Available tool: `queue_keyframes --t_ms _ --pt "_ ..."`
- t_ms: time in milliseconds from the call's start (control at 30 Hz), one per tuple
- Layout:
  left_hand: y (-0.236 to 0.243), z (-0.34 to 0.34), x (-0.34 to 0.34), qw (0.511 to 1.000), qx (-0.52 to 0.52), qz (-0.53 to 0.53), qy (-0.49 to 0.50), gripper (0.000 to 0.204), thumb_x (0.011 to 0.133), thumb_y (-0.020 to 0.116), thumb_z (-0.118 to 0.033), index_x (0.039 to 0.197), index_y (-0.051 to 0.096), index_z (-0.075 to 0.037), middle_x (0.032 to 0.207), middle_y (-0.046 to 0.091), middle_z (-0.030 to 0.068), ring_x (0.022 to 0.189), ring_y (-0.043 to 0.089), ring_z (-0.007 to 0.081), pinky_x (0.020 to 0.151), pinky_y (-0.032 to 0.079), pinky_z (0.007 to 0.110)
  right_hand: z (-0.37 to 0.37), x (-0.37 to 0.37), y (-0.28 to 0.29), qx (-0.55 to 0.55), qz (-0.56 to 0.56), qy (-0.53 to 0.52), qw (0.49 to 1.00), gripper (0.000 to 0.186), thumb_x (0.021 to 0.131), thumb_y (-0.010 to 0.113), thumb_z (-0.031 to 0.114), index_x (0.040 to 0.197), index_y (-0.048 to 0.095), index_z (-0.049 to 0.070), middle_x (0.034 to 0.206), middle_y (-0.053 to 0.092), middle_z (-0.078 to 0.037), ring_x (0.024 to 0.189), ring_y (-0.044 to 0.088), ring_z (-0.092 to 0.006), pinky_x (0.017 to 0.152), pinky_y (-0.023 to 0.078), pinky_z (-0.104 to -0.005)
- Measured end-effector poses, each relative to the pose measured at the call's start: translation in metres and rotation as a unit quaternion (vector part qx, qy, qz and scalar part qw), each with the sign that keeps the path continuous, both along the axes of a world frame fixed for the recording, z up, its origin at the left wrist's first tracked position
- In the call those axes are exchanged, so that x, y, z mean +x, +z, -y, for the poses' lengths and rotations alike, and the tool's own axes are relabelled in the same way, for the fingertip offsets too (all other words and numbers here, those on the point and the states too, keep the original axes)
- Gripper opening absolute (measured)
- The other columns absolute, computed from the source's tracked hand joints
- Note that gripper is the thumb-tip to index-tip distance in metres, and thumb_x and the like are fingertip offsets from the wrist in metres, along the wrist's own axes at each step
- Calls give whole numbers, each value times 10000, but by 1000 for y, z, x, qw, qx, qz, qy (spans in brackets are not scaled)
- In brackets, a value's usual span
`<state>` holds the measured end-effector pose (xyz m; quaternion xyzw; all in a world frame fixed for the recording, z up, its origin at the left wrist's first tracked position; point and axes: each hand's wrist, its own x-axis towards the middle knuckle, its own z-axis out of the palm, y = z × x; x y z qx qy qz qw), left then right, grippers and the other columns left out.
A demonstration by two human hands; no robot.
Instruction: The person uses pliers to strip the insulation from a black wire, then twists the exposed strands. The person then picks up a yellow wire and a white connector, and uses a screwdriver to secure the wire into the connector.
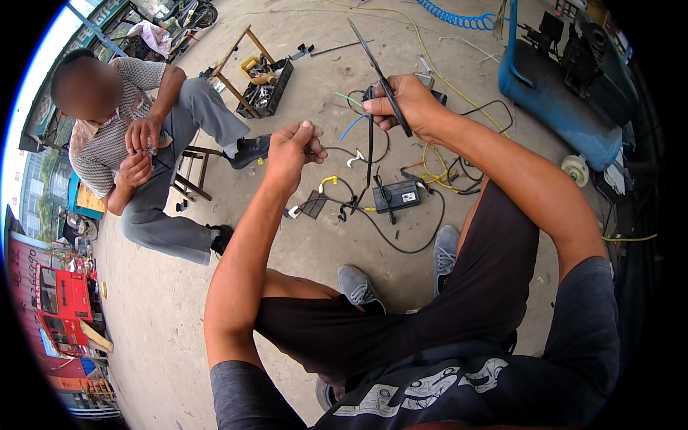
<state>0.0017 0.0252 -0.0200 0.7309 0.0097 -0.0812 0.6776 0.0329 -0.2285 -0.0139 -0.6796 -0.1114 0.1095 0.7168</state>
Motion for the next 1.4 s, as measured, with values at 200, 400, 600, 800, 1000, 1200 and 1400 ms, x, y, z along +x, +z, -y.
queue_keyframes --t_ms 200,400,600,800,1000,1200,1400 --pt "1 -1 2 1000 26 -3 0 346 1002 540 -301 787 568 -31 679 581 70 632 617 183 592 509 296 -2 -1 1 1 -4 -3 1000 287 838 764 145 949 572 -36 758 634 -85 606 619 -116 547 546 -221" --pt "1 -1 -1 999 43 15 1 253 905 657 -173 710 576 -32 707 630 100 642 632 169 596 515 285 -2 -1 -1 10 3 -22 1000 244 811 778 128 876 635 -59 753 658 -108 607 638 -140 525 540 -234" --pt "-1 -4 2 999 16 33 -13 221 828 683 -39 663 536 -48 738 630 106 651 636 174 595 519 284 -1 0 2 -10 -7 -4 1000 300 829 774 137 948 569 -46 757 637 -89 602 618 -119 534 542 -222" --pt "0 -3 1 999 8 30 -28 165 830 678 -4 766 535 -56 799 640 97 701 651 175 602 522 286 -2 -1 -1 -2 -7 -11 1000 288 818 781 139 921 581 -41 754 646 -98 597 621 -126 526 533 -230" --pt "1 3 -3 997 11 43 -63 127 893 686 -102 962 646 -4 821 660 61 738 653 156 626 521 273 -2 -1 -2 10 -1 -11 1000 265 794 794 122 868 593 -35 751 655 -106 598 639 -139 515 535 -237" --pt "4 8 -7 995 7 47 -86 223 938 665 -199 992 681 17 843 667 63 747 648 156 638 519 273 -2 -2 -1 7 0 -5 1000 286 804 789 137 898 585 -39 755 650 -102 600 635 -135 521 536 -235" --pt "9 13 -11 994 3 45 -101 251 949 649 -198 1060 674 26 887 680 79 760 640 157 649 518 287 -2 -3 1 -1 -2 11 1000 344 818 787 163 981 564 -41 774 641 -94 608 627 -124 535 541 -231"
